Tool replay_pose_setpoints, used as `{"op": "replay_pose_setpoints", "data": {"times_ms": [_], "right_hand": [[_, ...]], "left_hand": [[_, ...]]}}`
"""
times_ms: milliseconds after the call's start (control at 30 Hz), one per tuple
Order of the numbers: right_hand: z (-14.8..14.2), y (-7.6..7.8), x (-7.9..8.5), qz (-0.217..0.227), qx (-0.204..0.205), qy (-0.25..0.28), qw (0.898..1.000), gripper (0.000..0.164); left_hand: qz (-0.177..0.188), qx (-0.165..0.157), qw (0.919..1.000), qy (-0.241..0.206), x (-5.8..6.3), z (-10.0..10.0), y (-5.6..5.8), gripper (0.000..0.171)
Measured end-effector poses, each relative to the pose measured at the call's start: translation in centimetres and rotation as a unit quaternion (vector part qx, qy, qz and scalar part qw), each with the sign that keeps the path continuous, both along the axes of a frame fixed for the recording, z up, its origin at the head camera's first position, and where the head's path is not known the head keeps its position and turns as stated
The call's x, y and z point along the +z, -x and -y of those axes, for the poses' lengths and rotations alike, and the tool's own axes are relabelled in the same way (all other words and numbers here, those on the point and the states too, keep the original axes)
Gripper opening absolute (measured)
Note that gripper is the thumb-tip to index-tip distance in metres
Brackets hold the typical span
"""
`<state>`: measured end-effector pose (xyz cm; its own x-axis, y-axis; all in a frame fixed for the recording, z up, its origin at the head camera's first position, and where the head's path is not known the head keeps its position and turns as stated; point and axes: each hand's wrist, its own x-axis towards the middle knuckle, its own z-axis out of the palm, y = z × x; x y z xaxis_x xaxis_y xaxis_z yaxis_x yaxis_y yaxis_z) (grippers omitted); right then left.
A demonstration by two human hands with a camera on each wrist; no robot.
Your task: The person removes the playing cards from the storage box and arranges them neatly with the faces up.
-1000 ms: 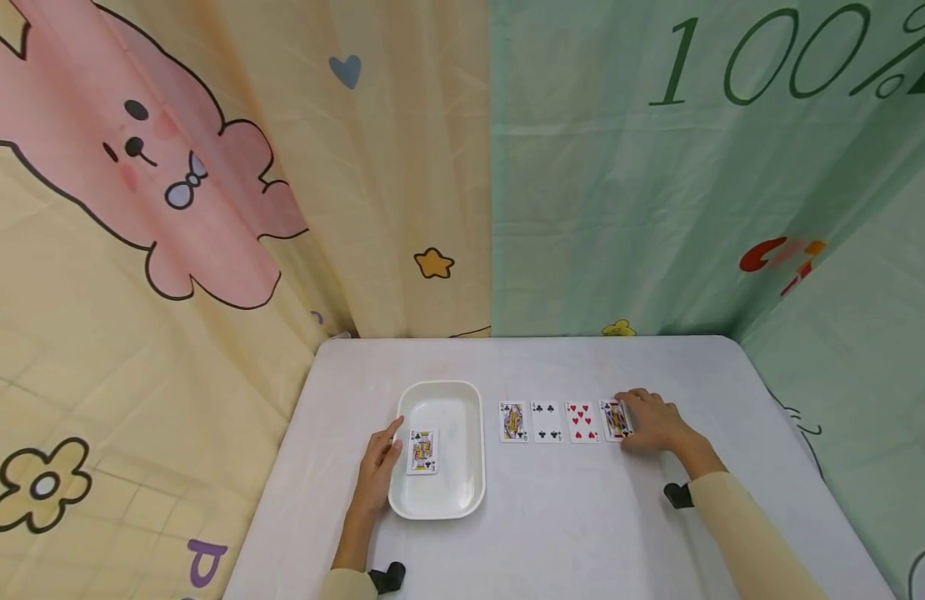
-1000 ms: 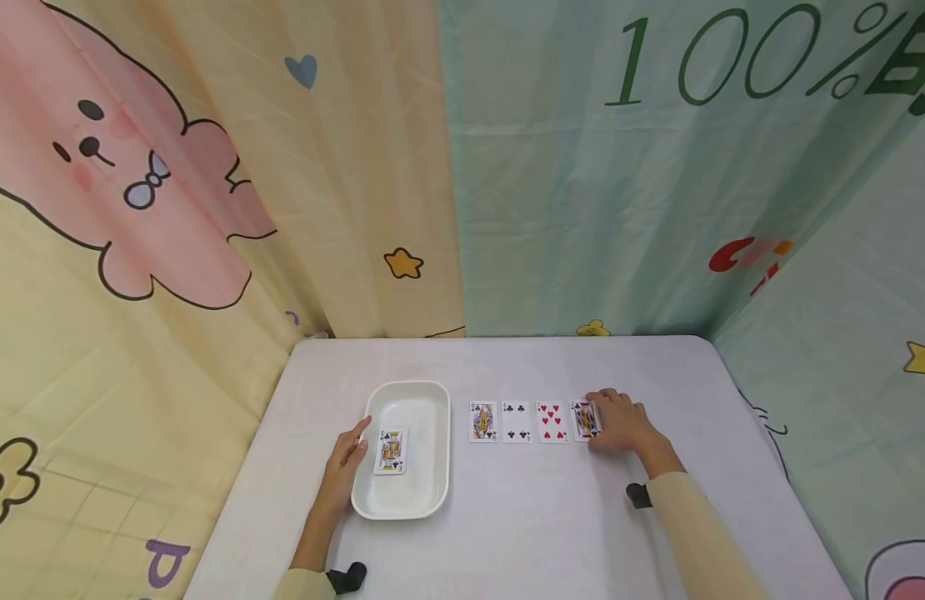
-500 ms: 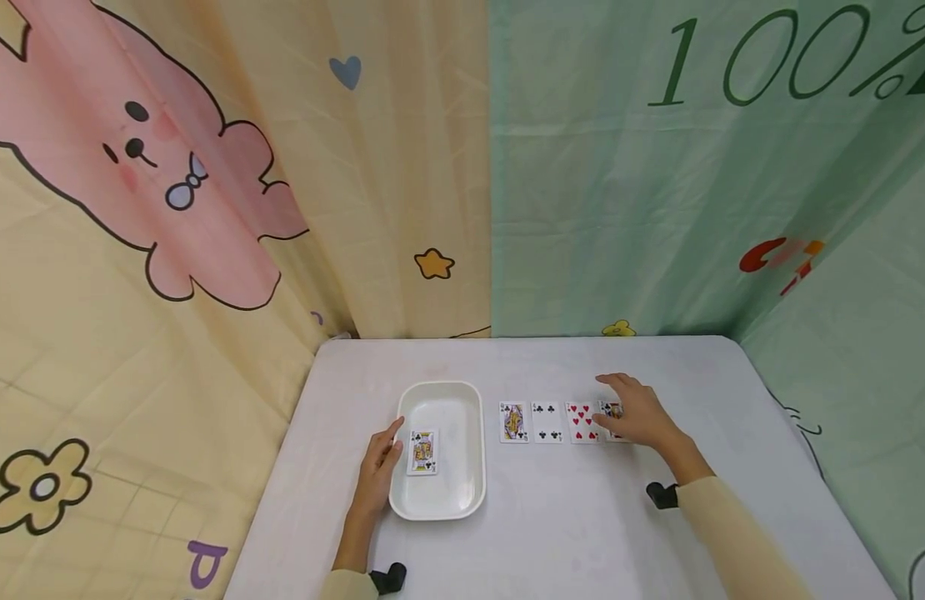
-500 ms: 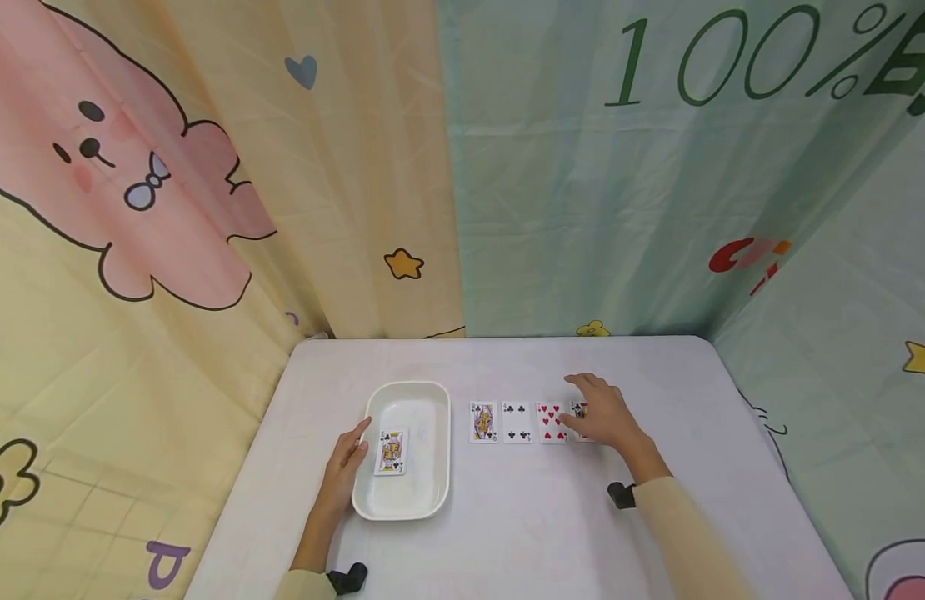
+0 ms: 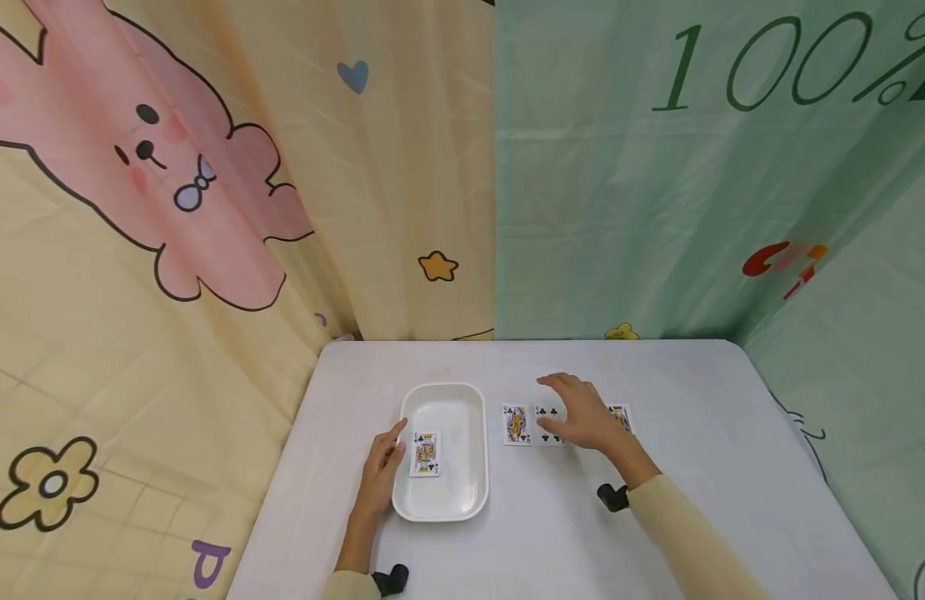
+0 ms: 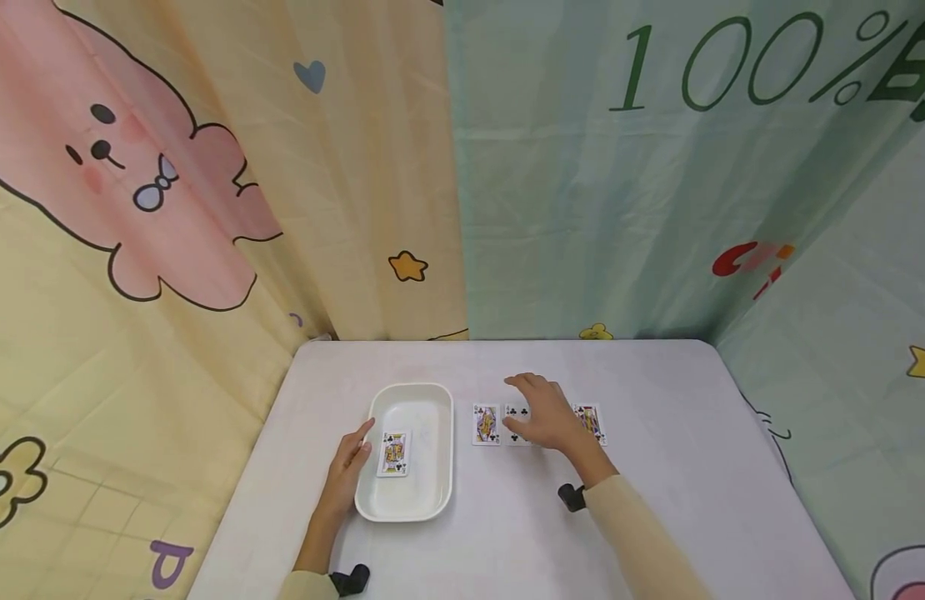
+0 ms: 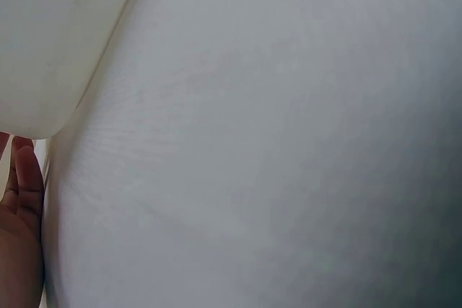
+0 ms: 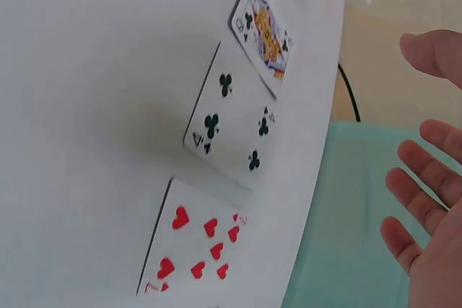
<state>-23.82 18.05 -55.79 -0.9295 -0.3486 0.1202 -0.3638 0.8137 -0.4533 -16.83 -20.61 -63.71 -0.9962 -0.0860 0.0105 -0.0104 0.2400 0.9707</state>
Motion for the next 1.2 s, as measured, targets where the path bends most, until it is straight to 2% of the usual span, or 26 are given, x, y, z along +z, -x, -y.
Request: {"op": "replay_pose_setpoints", "data": {"times_ms": [167, 233, 367, 533, 733, 867, 1033, 1200], "right_hand": [[2.4, 0.1, 0.2, -0.007, 0.032, 0.006, 0.999, 0.066], [3.3, 0.2, 0.3, -0.009, 0.040, 0.006, 0.999, 0.066], [4.9, 0.3, 0.5, -0.011, 0.056, 0.010, 0.998, 0.065], [6.8, 0.3, 0.4, -0.023, 0.072, 0.018, 0.997, 0.064], [8.8, 0.1, 0.3, -0.008, 0.086, 0.025, 0.996, 0.068], [10.1, 0.1, 0.1, 0.003, 0.096, 0.022, 0.995, 0.071], [11.8, 0.2, -0.3, 0.012, 0.114, 0.026, 0.993, 0.072], [13.4, 0.1, -0.9, 0.034, 0.135, 0.038, 0.990, 0.075]], "left_hand": [[0.008, -0.020, 0.9998, -0.001, 2.6, -0.2, -0.8, 0.044], [0.014, -0.021, 0.9997, -0.003, 3.0, -0.3, -0.9, 0.044], [0.010, -0.016, 0.9998, -0.010, 3.0, -0.4, -0.9, 0.043], [-0.014, -0.009, 0.9998, -0.007, 2.8, -0.5, -1.0, 0.042], [-0.024, -0.006, 0.9997, -0.004, 2.7, -0.6, -1.0, 0.042], [-0.019, -0.008, 0.9998, -0.004, 2.8, -0.5, -1.0, 0.042], [0.003, -0.011, 0.9999, -0.009, 3.0, -0.4, -1.0, 0.043], [-0.002, -0.015, 0.9998, -0.009, 2.9, -0.3, -1.0, 0.043]]}}
